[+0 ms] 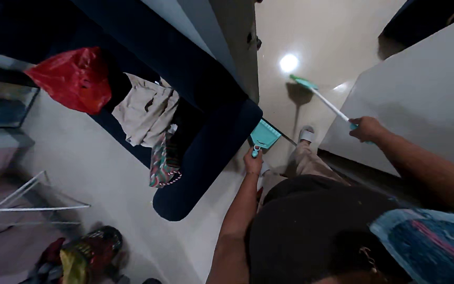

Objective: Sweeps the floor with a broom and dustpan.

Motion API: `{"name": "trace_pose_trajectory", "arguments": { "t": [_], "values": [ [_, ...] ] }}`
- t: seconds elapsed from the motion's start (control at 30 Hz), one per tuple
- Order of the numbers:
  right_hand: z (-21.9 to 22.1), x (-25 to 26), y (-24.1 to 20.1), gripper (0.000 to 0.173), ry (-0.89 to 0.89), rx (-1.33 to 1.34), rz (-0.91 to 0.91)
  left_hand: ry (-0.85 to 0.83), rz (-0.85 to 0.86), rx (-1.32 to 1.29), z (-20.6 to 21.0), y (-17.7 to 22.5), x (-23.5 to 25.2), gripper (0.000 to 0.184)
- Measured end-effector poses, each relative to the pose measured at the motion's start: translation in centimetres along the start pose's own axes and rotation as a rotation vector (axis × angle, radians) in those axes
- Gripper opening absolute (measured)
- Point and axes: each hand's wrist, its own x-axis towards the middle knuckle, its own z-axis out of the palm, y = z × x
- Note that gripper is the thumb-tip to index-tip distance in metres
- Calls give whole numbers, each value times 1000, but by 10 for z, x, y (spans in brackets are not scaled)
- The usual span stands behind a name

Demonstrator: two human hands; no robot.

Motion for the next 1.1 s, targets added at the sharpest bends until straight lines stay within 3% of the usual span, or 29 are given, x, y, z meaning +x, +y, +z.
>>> {"name": "trace_pose_trajectory", "arguments": {
  "t": [0.1, 0.3, 0.47, 0.57, 0.67, 0.8, 0.97, 1.1],
  "values": [
    [34, 26, -14, 29, -33, 88, 8, -11, -2, 43, 5, 1, 3, 32],
    [104, -38, -42, 40, -328, -167, -91, -25, -10, 109, 11, 5, 7, 33],
    [62, -52, -14, 39, -352, 35, -143, -36, -62, 91, 9, 11, 7, 33],
    [13, -62, 3, 45, -286, 130, -43, -49, -62, 98, 7, 13, 6, 35],
    [-4, -63, 2, 47, -195, 80, -9, -49, -49, 111, 7, 13, 7, 33],
    [35, -35, -16, 38, -122, 18, -44, -53, -40, 120, 7, 13, 8, 32],
    [106, -45, -38, 35, -331, -186, -123, -55, -33, 133, 8, 13, 9, 32],
    [100, -64, -22, 36, -377, -34, -174, -72, -27, 113, 10, 5, 9, 34]
  ]
}}
